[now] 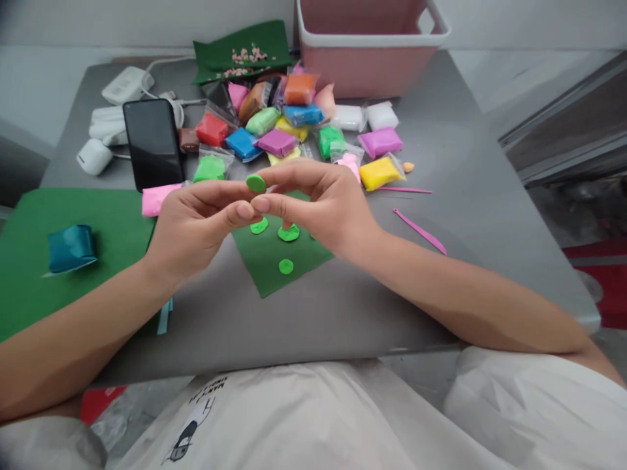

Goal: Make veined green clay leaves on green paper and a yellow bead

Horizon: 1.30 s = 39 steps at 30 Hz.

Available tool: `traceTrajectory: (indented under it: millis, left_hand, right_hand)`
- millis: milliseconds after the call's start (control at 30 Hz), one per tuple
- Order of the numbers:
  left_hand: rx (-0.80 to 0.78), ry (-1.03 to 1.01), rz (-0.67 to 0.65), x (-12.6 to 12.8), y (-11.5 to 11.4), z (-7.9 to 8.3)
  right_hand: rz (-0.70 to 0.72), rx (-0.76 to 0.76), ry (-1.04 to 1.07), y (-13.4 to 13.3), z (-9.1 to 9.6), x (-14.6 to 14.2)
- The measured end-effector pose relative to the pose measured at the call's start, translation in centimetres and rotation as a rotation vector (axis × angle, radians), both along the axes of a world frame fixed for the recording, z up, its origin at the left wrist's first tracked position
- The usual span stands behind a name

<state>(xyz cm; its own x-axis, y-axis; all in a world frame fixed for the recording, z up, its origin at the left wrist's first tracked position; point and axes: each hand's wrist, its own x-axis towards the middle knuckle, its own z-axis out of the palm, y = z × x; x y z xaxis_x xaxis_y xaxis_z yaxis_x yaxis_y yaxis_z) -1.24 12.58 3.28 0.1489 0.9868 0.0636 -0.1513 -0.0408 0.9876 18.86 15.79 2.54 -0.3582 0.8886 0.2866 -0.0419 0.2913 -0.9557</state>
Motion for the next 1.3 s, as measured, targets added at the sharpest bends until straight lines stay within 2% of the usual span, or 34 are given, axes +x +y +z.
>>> traceTrajectory:
  millis: [67, 167, 233, 333, 400, 433, 500, 633, 767, 900, 1067, 1300]
  left_hand:
    - [-0.039, -0.016, 0.020, 0.0, 0.0, 0.0]
    - [-0.121, -0.043, 0.023, -0.1, 0.1, 0.0]
    - [-0.155, -0.048, 0.029, -0.1, 0.1, 0.1]
    - [-0.170, -0.043, 0.058, -0.1, 0.1, 0.2]
    - [-0.170, -0.022, 0.069, 0.0, 0.1, 0.3]
    - [-0.160, -0.007, 0.072, 0.0, 0.1, 0.3]
    - [-0.113, 0.039, 0.068, 0.0, 0.0, 0.5]
    - [-0.020, 0.133, 0.048, 0.0, -0.3, 0.8]
    - [-0.011, 0.171, 0.042, -0.1, -0.3, 0.8]
    - [-0.033, 0.125, 0.033, -0.2, -0.1, 0.6]
    - [-0.087, 0.060, -0.015, 0.0, -0.2, 0.6]
    - [-0.093, 0.080, -0.038, 0.3, -0.6, 0.5]
  right_hand:
    - [0.067, -0.094, 0.051, -0.3, 0.1, -0.2]
    - [0.115, -0.065, 0.050, -0.8, 0.2, -0.2]
    - [0.092, 0.056, -0.007, -1.0, 0.1, -0.1]
    - [-0.048, 0.341, -0.147, -1.1, -0.2, 0.0]
    - [-0.136, 0.458, -0.223, -1.0, -0.1, 0.1]
    - [-0.152, 0.457, -0.244, -0.9, 0.0, 0.2]
    - [-0.129, 0.350, -0.245, -0.7, 0.5, 0.3]
    - [0.014, 0.148, -0.153, 0.1, 1.2, 0.5]
    - [0.107, 0.041, -0.069, 0.7, 1.1, 0.6]
    - [0.161, -0.068, 0.001, 1.0, 0.7, 0.6]
    - [0.080, -0.084, -0.037, 1.0, 0.6, 0.6]
    - [-0.028, 0.089, -0.069, 0.1, -0.1, -0.1]
